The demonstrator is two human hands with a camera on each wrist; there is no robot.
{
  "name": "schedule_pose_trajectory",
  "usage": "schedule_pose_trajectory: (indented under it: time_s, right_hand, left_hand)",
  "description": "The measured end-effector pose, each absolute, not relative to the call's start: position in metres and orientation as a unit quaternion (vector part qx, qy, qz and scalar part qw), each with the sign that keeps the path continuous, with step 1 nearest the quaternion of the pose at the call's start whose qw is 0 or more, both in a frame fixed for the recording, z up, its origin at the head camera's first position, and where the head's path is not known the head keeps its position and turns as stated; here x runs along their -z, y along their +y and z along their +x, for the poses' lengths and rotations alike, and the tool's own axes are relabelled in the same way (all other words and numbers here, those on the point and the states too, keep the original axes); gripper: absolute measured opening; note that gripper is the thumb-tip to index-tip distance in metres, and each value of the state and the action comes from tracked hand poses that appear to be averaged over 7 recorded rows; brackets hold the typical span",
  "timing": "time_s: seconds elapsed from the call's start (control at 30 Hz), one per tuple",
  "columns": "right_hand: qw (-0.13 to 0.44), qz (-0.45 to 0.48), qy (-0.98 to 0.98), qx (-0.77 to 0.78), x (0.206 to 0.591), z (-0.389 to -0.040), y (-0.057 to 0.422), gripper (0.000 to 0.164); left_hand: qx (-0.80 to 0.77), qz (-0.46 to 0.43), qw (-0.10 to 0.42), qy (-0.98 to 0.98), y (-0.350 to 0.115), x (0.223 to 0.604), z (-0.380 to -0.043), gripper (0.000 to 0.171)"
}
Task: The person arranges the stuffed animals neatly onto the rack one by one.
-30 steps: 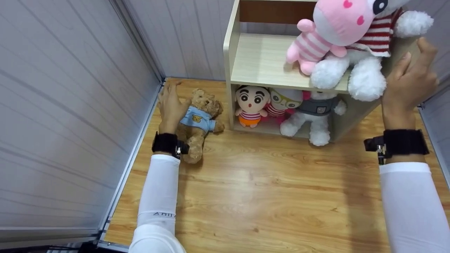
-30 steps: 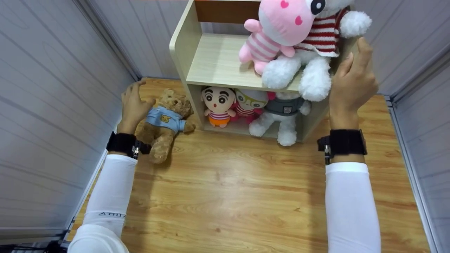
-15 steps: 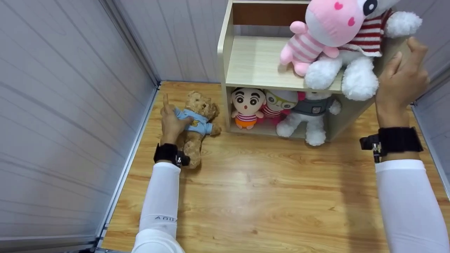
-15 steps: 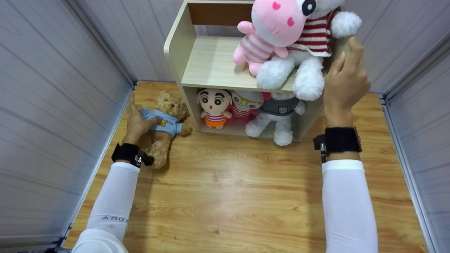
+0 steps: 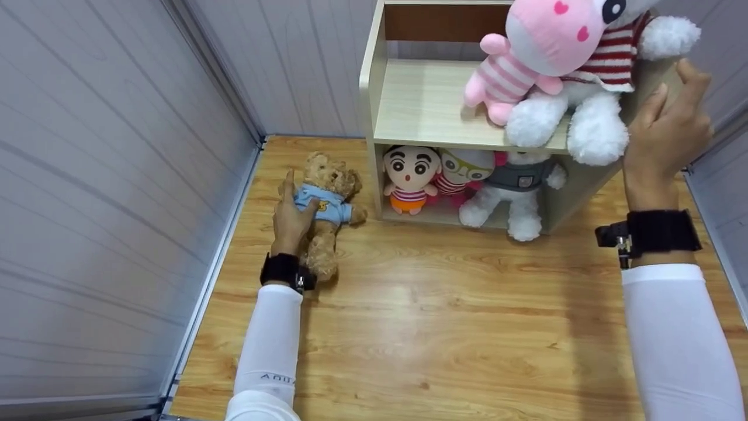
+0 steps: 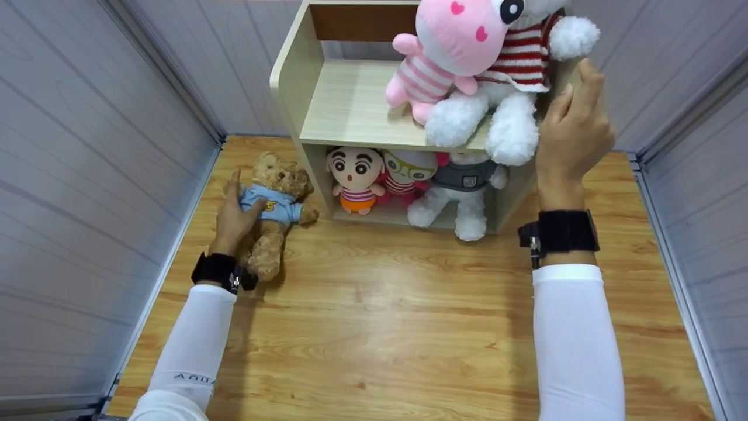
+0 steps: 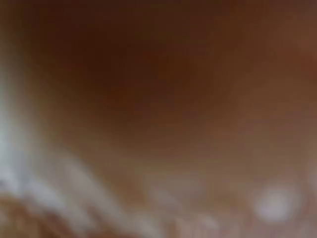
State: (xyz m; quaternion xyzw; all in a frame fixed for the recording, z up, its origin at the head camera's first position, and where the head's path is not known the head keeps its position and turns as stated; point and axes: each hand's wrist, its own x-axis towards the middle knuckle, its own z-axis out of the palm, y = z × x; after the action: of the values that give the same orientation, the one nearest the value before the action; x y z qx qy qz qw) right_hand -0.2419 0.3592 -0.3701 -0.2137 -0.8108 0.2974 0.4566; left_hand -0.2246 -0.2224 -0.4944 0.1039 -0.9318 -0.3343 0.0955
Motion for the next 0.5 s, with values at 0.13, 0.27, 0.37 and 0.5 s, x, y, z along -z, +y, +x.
schedule_pose_trajectory:
  time_s: [0.13,0.27,0.37,0.5]
  right_hand:
    - [0.464,-0.200,-0.810,-0.298,0.369,-0.243,0.358,0.038]
    - [0.471,-0.198,-0.808,-0.295,0.370,-0.243,0.358,0.037]
    - [0.470,-0.202,-0.805,-0.299,0.370,-0.243,0.359,0.037]
    - [0.463,-0.211,-0.807,-0.299,0.371,-0.243,0.360,0.037]
  left_hand:
    - [0.317,0.123,0.092,-0.936,-0.223,0.503,-0.217,0.088]
    - [0.303,0.142,0.074,-0.940,-0.221,0.509,-0.209,0.094]
    - [0.311,0.151,0.057,-0.936,-0.218,0.513,-0.204,0.098]
    - [0.332,0.166,0.047,-0.927,-0.214,0.515,-0.200,0.098]
